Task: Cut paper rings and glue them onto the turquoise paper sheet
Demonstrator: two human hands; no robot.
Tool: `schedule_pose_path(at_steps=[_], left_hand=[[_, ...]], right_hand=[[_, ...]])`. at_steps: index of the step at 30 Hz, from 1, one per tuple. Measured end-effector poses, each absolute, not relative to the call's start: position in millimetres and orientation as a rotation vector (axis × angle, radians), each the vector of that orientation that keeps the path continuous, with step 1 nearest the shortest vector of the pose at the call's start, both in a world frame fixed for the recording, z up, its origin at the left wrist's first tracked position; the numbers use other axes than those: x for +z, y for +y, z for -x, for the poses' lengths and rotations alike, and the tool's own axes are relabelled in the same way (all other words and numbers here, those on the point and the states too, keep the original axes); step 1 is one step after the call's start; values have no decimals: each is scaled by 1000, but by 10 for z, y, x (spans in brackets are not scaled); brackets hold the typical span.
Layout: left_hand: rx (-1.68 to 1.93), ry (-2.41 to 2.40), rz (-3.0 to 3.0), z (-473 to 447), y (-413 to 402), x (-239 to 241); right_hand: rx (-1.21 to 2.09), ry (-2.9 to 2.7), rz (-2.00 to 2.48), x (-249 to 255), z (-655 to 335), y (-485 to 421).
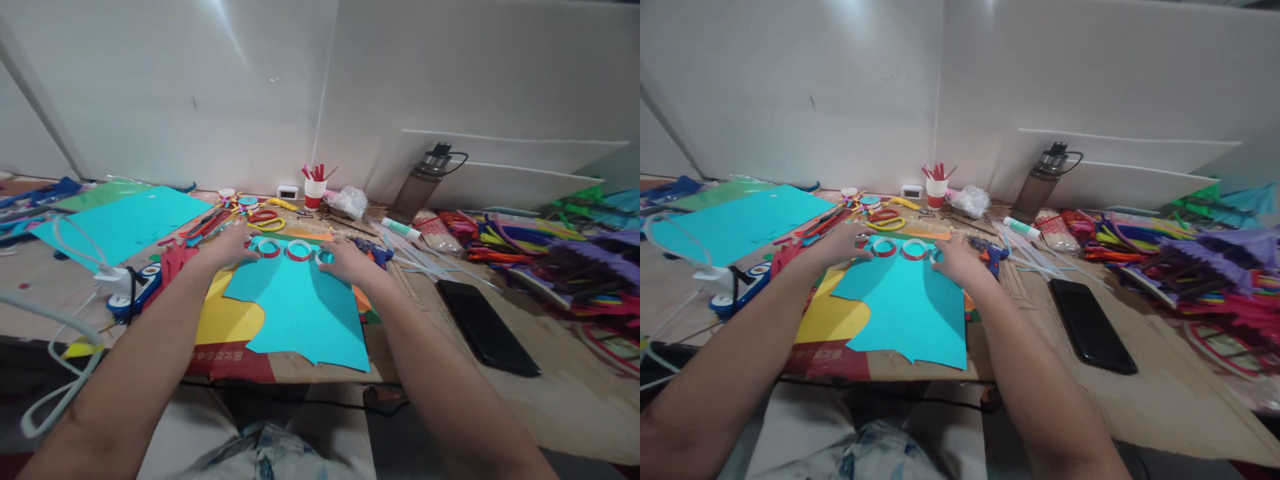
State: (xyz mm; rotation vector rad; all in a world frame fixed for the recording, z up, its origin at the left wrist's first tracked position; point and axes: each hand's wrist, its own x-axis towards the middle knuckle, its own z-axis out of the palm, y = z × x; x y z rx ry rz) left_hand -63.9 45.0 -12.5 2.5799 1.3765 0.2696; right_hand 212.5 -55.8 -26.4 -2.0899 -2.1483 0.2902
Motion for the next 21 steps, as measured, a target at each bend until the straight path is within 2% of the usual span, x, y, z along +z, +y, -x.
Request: schedule_pose_path(at_steps=[5,13,21], left_hand=[[374,1216,-2640,478,331,-176],[261,1130,-2709,284,351,-341],[247,1159,-2759,316,377,-365]], right_hand=[[310,-2138,2064,-274,-2191,-541],[227,-1921,1997,-95,-2436,-585],[291,-2092,2066,-183,-2217,-586]])
